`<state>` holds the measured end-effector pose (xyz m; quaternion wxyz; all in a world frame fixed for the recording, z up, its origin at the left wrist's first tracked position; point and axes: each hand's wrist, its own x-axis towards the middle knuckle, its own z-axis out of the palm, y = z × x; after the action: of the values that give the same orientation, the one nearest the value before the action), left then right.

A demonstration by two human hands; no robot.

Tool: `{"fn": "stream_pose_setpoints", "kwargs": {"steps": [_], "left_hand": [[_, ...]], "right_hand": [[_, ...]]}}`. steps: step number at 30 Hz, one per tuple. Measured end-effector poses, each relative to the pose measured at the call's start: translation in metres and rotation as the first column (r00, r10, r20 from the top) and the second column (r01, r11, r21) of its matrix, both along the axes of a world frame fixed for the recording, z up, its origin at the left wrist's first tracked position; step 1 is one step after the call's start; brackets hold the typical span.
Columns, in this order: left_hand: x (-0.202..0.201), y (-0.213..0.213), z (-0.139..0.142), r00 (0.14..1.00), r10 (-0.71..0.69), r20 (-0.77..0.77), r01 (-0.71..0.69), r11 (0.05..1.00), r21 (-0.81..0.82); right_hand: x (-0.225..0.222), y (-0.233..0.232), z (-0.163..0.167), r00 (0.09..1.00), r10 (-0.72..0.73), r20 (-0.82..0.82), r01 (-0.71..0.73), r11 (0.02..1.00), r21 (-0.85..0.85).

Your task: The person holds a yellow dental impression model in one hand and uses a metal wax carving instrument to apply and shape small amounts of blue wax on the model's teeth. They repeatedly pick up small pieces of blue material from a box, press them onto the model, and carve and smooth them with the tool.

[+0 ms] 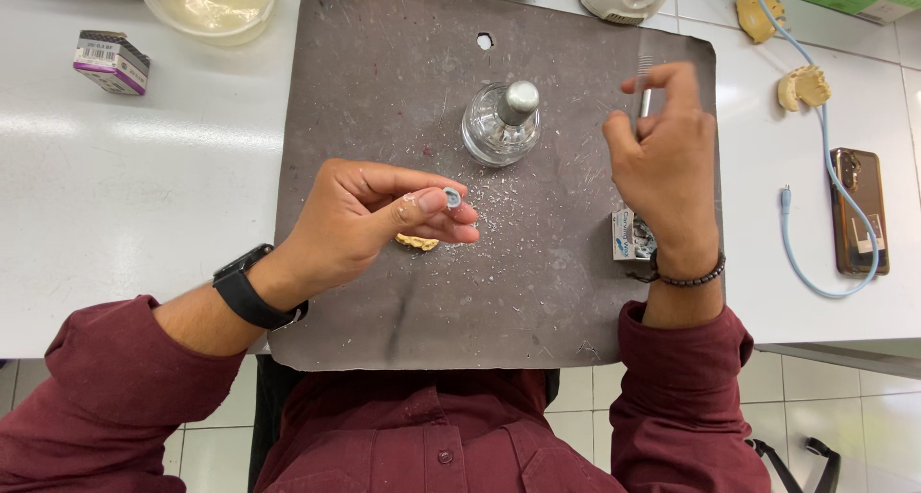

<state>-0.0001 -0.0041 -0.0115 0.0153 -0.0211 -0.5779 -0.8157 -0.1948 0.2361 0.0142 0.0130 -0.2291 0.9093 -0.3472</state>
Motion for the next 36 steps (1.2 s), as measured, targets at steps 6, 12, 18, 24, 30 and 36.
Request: {"fn": "stream_pose_setpoints", "kwargs": {"steps": [6,12,18,24,30,36], "left_hand": [[0.0,0.003,0.001,0.999,0.04,-0.033,-0.043,0.994,-0.103],[-0.004,0.006,-0.004,0.983,0.128,-0.133,-0.16,0.95,-0.266],[-0.002,0.009,-0.006,0.935,0.166,-0.312,-0.307,0.82,-0.484],[0.002,0.011,-0.005,0.883,0.157,-0.443,-0.409,0.72,-0.56],[0.002,0.01,-0.008,0.796,0.1,-0.596,-0.532,0.585,-0.612],[0.008,0.008,-0.01,0.691,0.054,-0.721,-0.658,0.461,-0.596]], "right_hand": [[-0.014,0.002,-0.012,0.911,0.176,-0.372,0.008,0.897,0.443],[0.029,-0.012,0.0,0.886,0.329,-0.327,-0.407,0.89,-0.207],[0.078,-0.034,-0.019,0.74,0.666,0.1,-0.427,0.579,-0.694],[0.082,-0.031,-0.033,0.735,0.658,0.161,-0.345,0.568,-0.747],[0.077,-0.029,-0.038,0.631,0.741,0.229,-0.266,0.484,-0.834],[0.077,-0.029,-0.034,0.613,0.75,0.248,-0.257,0.486,-0.835]]}}
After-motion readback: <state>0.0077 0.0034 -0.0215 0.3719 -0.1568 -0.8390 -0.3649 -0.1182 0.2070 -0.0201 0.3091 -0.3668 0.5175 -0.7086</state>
